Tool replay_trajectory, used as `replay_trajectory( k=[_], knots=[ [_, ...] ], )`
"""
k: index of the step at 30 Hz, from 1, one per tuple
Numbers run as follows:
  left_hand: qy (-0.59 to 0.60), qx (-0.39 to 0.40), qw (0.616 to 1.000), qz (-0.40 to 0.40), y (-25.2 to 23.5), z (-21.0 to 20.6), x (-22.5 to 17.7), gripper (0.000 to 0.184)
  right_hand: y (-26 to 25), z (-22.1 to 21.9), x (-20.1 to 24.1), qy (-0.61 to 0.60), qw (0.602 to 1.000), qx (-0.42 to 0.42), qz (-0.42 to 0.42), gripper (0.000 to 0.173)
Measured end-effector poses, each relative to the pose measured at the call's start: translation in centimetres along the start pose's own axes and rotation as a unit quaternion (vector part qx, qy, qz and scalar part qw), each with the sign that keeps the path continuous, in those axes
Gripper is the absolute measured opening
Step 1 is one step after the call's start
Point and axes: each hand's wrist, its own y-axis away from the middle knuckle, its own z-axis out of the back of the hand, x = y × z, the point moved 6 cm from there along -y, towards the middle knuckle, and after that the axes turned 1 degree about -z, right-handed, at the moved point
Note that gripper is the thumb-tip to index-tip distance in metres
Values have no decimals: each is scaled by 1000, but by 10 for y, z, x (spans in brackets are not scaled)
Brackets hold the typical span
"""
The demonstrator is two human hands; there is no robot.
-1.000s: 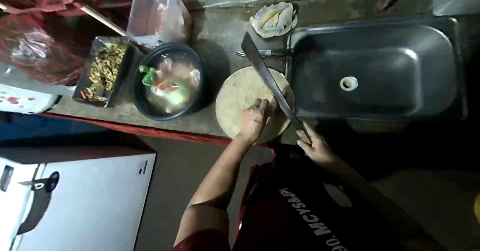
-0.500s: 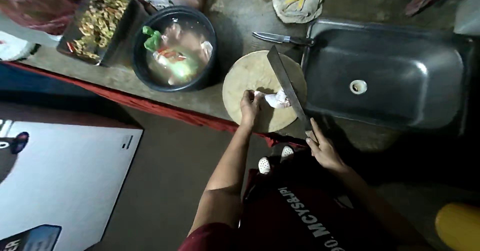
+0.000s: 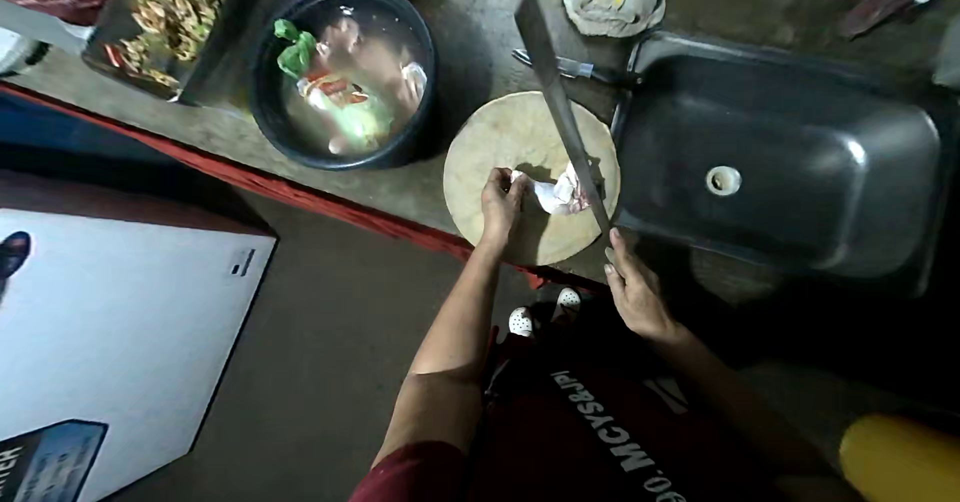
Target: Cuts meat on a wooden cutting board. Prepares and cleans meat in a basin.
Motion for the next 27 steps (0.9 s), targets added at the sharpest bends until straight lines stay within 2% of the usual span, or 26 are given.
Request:
replay_trajectory(
  k=[2, 4, 12, 15, 19, 21, 22, 24, 25, 27],
  knots=[
    [-1, -3, 1000, -2, -2, 0, 3, 25, -1, -15, -21, 41, 996, 68, -49, 52],
    [2, -10, 1000, -10, -6, 1, 4, 25, -2, -18, -25, 66, 992, 88, -55, 52],
    [35, -5, 999, 7, -5, 5, 8, 23, -5, -11, -13, 2, 995, 81, -63, 53],
    [39, -5, 999, 5, -6, 6, 6, 22, -7, 17, 17, -21, 1000, 11, -10, 54],
    [35, -5, 999, 2, -5, 6, 6, 21, -9, 57, 60, -76, 977, -149, 134, 56],
    [39, -4, 999, 6, -6, 6, 6, 20, -9, 56, 58, -68, 976, -163, 129, 57],
    [37, -2, 999, 8, -6, 7, 7, 20, -6, 44, 47, -38, 984, -143, 97, 57],
    [33, 3, 999, 15, -6, 9, 8, 21, 1, 8, 9, 51, 998, 19, -32, 56],
    [30, 5, 999, 16, -8, 9, 9, 22, 2, -4, -8, 87, 989, 92, -80, 56],
    [15, 13, 1000, 20, -9, 13, 9, 26, 3, -13, -16, 116, 976, 146, -109, 57]
  ],
)
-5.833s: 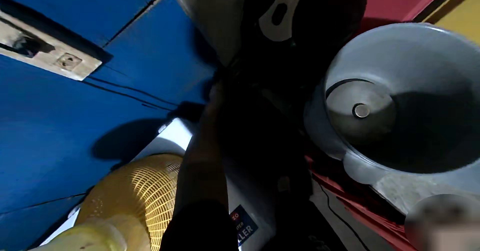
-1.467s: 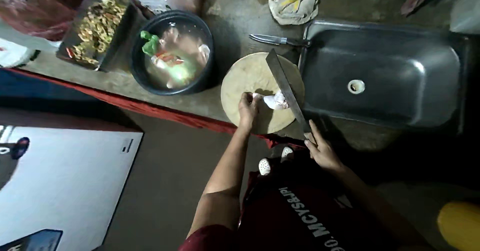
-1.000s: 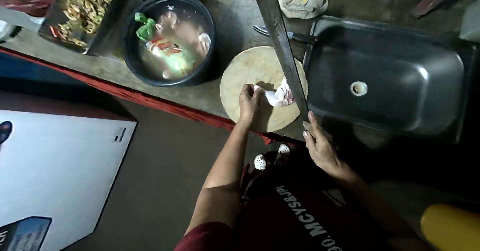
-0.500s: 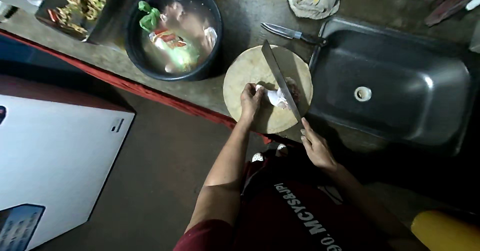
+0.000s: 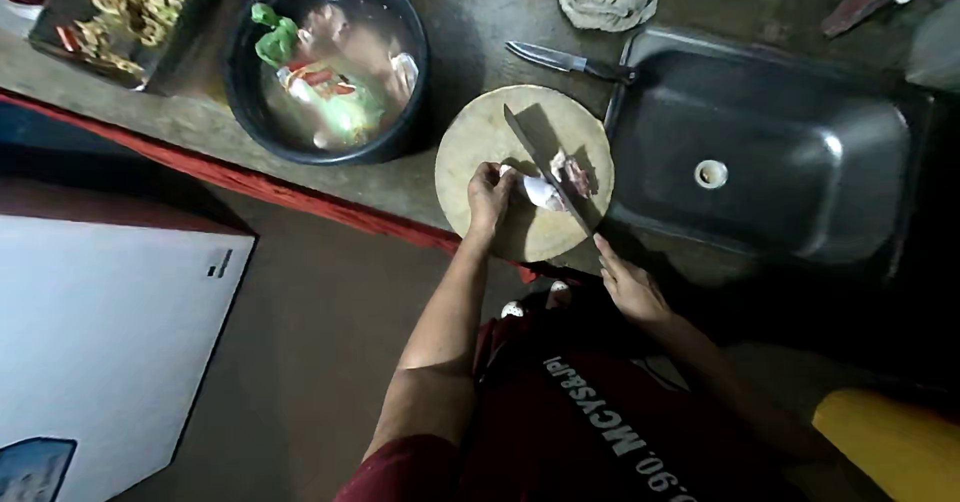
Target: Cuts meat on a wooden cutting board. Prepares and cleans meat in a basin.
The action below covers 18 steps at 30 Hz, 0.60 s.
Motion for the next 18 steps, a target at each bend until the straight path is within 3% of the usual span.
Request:
replay_trajectory(
  k=[3, 5, 7, 9, 12, 15, 18],
  knots=[
    [-58, -5, 998, 1, 5, 3, 1, 30, 0, 3, 4, -5, 999, 20, -33, 60],
    [-195, -15, 980, -21, 10, 8, -10, 32, -3, 1, 6, -27, 999, 15, -27, 60],
    [-354, 4, 932, -82, 15, -5, -29, 38, -5, -1, 6, -61, 998, 13, -24, 60],
    [-434, 75, 883, -163, 24, -35, -40, 44, -6, -5, 6, -82, 996, 15, -25, 60],
    [-437, 125, 856, -248, 33, -70, -31, 36, -7, -10, 5, -75, 997, -25, 13, 59],
    [-410, 95, 869, -260, 35, -68, -26, 30, 22, -12, -1, -49, 996, -58, 42, 57],
    [-381, 94, 882, -261, 47, -61, -30, 29, 61, -11, -12, -13, 1000, -1, -29, 57]
  ],
)
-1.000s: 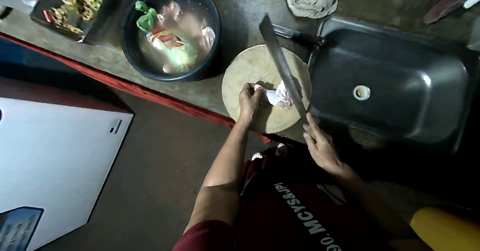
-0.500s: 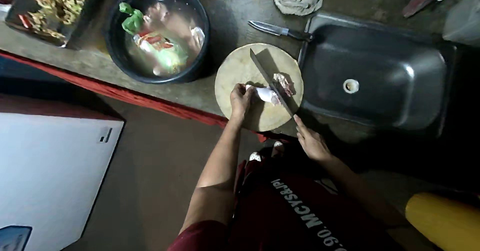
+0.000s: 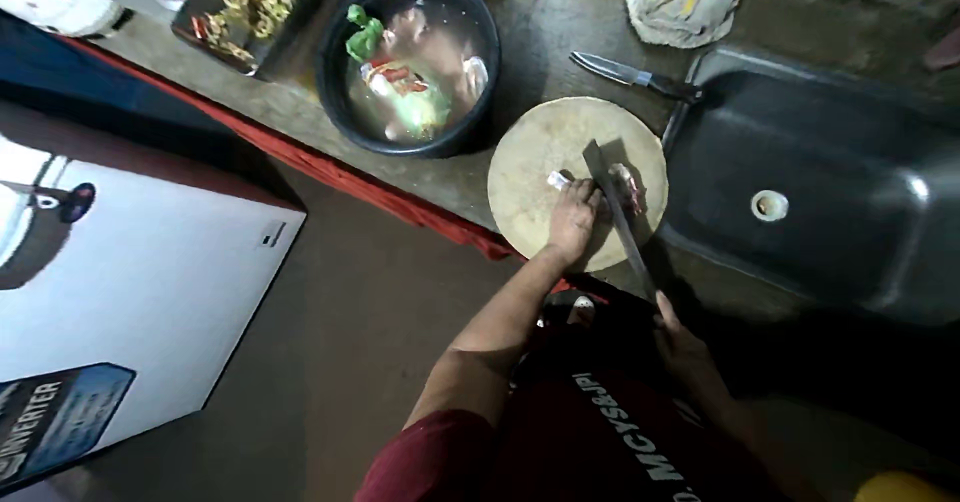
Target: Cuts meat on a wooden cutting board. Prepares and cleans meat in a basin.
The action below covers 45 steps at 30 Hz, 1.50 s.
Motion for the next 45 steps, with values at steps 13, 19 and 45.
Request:
replay_trajectory(
  k=[13, 19, 45],
  knots=[
    [27, -44, 998, 19, -6, -12, 26, 32, -15, 9, 1, -18, 1000, 12, 9, 58],
    [4, 39, 999, -2, -4, 11, 8, 43, -23, 18, 15, -57, 996, -21, 64, 60],
    [643, -63, 669, 368, -14, -10, 31, 36, 9, 24, -48, -191, 980, -19, 42, 62]
  ],
)
